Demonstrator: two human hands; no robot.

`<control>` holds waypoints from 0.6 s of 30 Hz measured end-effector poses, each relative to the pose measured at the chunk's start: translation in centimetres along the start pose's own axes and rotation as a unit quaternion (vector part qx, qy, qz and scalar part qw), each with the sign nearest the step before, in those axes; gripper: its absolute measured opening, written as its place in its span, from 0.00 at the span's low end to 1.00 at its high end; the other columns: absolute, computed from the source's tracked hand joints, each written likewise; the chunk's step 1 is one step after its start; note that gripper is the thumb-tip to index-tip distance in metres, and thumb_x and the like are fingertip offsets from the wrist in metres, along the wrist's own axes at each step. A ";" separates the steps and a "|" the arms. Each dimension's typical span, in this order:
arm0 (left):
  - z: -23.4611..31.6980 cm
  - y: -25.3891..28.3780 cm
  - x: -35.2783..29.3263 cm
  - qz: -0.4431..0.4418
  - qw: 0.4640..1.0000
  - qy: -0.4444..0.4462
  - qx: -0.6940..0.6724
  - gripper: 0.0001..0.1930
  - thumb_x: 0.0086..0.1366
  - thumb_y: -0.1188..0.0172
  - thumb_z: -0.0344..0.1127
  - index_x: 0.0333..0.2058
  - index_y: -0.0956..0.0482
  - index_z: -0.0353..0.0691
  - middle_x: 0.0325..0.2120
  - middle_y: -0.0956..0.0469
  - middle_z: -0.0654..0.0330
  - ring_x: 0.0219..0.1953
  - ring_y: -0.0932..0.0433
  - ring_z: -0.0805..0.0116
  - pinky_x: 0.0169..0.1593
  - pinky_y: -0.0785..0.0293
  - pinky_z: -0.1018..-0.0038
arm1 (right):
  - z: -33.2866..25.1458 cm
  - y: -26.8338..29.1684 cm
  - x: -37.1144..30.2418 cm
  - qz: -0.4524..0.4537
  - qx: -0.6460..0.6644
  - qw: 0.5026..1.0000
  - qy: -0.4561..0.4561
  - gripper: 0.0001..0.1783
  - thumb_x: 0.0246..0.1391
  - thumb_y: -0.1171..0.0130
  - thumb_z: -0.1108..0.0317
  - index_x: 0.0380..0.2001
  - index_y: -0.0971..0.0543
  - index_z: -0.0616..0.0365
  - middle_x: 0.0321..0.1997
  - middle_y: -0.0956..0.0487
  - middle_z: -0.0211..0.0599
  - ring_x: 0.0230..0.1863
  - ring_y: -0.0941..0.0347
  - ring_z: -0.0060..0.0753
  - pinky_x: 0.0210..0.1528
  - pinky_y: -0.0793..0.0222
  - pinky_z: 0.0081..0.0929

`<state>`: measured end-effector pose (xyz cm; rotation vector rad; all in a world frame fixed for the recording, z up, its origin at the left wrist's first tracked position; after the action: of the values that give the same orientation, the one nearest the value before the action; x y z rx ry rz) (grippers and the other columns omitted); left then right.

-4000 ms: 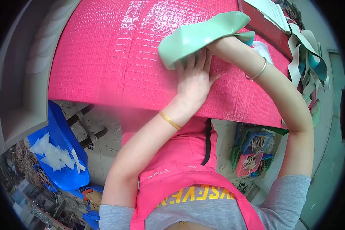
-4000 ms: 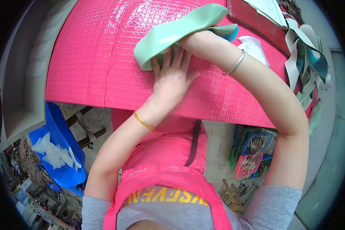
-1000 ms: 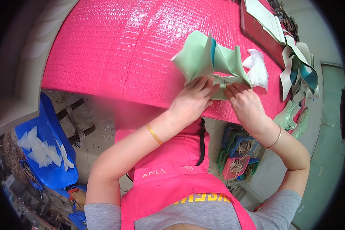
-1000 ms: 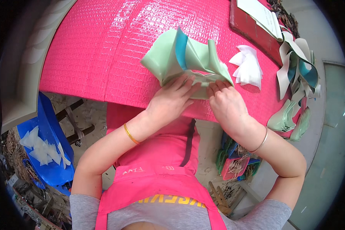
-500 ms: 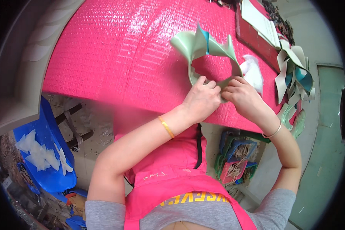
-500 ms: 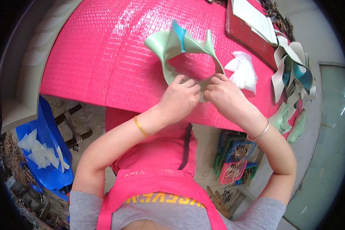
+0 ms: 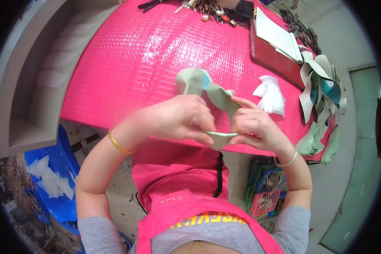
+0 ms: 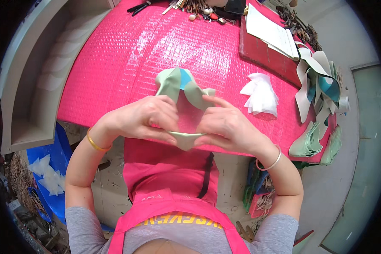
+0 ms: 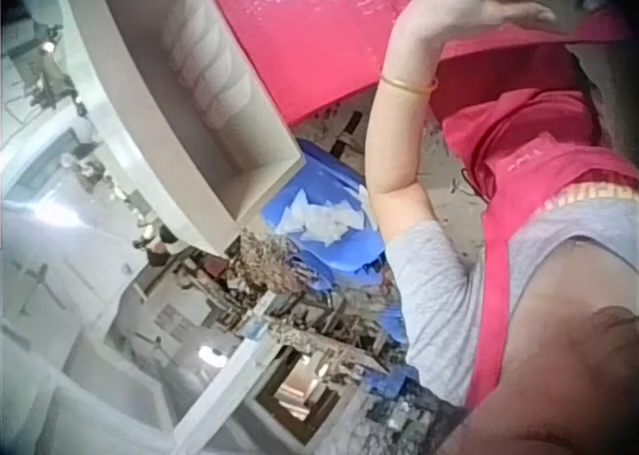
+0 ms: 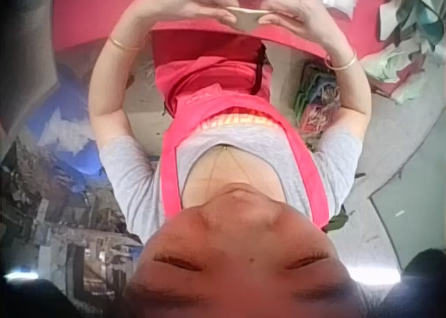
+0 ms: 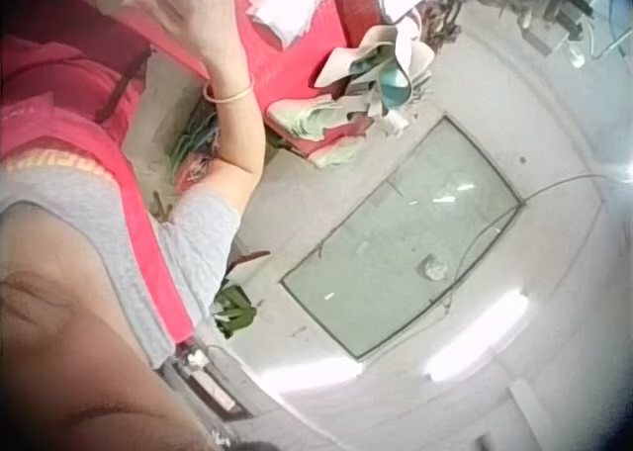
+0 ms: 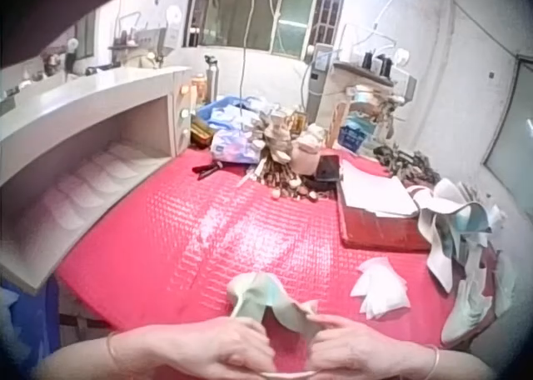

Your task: Assembling shoe components by inserting and aligning lining material into the shoe upper.

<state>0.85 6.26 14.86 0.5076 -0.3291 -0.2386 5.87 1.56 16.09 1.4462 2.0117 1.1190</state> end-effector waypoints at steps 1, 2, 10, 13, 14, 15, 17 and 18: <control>-0.1 0.1 -0.2 -0.009 1.000 0.020 0.020 0.09 0.52 0.41 0.39 0.23 0.24 0.39 0.19 0.29 0.60 0.26 0.30 0.63 0.43 0.39 0.68 | 0.2 -0.2 0.2 0.005 0.004 1.000 -0.001 0.10 0.40 0.39 0.63 0.21 0.28 0.55 0.20 0.31 0.31 0.29 0.31 0.33 0.55 0.44 0.39; -0.6 -0.1 -0.6 -0.022 0.995 0.090 0.036 0.09 0.52 0.41 0.38 0.24 0.24 0.39 0.19 0.29 0.60 0.26 0.29 0.62 0.46 0.40 0.65 | 0.0 -0.4 0.7 0.003 -0.011 1.000 0.008 0.11 0.39 0.39 0.62 0.21 0.29 0.55 0.19 0.32 0.31 0.28 0.31 0.34 0.52 0.41 0.37; -2.4 -0.3 -4.5 -0.005 0.947 0.314 -0.071 0.11 0.48 0.37 0.36 0.25 0.26 0.34 0.17 0.30 0.61 0.23 0.31 0.79 0.26 0.36 0.76 | 3.5 2.0 2.9 0.011 -0.029 0.999 0.033 0.16 0.31 0.35 0.57 0.15 0.29 0.54 0.18 0.30 0.31 0.27 0.30 0.33 0.48 0.38 0.36; -4.3 -1.5 -3.2 0.086 0.933 0.286 -0.200 0.13 0.49 0.37 0.36 0.31 0.25 0.34 0.22 0.26 0.65 0.29 0.32 0.83 0.31 0.32 0.79 | 1.5 1.1 6.1 -0.007 -0.093 0.991 0.094 0.13 0.34 0.35 0.61 0.23 0.25 0.53 0.25 0.27 0.32 0.33 0.29 0.33 0.49 0.39 0.37; -5.1 -1.7 -3.1 0.176 0.891 0.257 -0.331 0.17 0.52 0.38 0.35 0.39 0.28 0.35 0.32 0.25 0.65 0.36 0.28 0.77 0.41 0.30 0.76 | -0.3 3.9 7.1 0.124 -0.141 0.977 0.104 0.14 0.35 0.35 0.62 0.27 0.25 0.54 0.29 0.27 0.33 0.35 0.30 0.34 0.50 0.40 0.36; -5.4 -2.5 -3.0 0.179 0.890 0.262 -0.329 0.17 0.52 0.38 0.35 0.39 0.28 0.35 0.32 0.25 0.65 0.36 0.28 0.77 0.41 0.30 0.76 | -1.8 6.2 7.1 0.254 -0.184 0.943 0.108 0.16 0.36 0.36 0.63 0.31 0.26 0.55 0.32 0.28 0.33 0.37 0.31 0.35 0.51 0.42 0.36; -6.8 -0.8 -5.5 0.470 0.677 0.125 -0.553 0.21 0.55 0.41 0.35 0.47 0.34 0.37 0.39 0.28 0.61 0.39 0.28 0.70 0.42 0.30 0.73 | -0.1 6.8 5.9 0.342 0.004 0.938 0.060 0.21 0.38 0.37 0.67 0.39 0.27 0.54 0.41 0.30 0.35 0.42 0.33 0.38 0.55 0.46 0.38; -7.3 -1.2 -6.1 0.491 0.642 0.094 -0.581 0.23 0.56 0.43 0.34 0.49 0.37 0.38 0.43 0.30 0.60 0.46 0.31 0.67 0.48 0.34 0.69 | 2.0 3.5 5.7 0.256 0.120 0.959 0.002 0.18 0.38 0.37 0.66 0.36 0.27 0.55 0.37 0.29 0.35 0.42 0.33 0.37 0.56 0.47 0.39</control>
<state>-2.30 10.22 6.72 -0.9749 -0.1463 0.6799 7.28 8.01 18.36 2.1785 1.8749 1.0888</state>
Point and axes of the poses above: each hand's wrist, its own x-axis towards the middle knuckle, its own y-axis out of the back of the hand, z = x × y, the point moved 9 cm from there along x, towards the middle knuckle
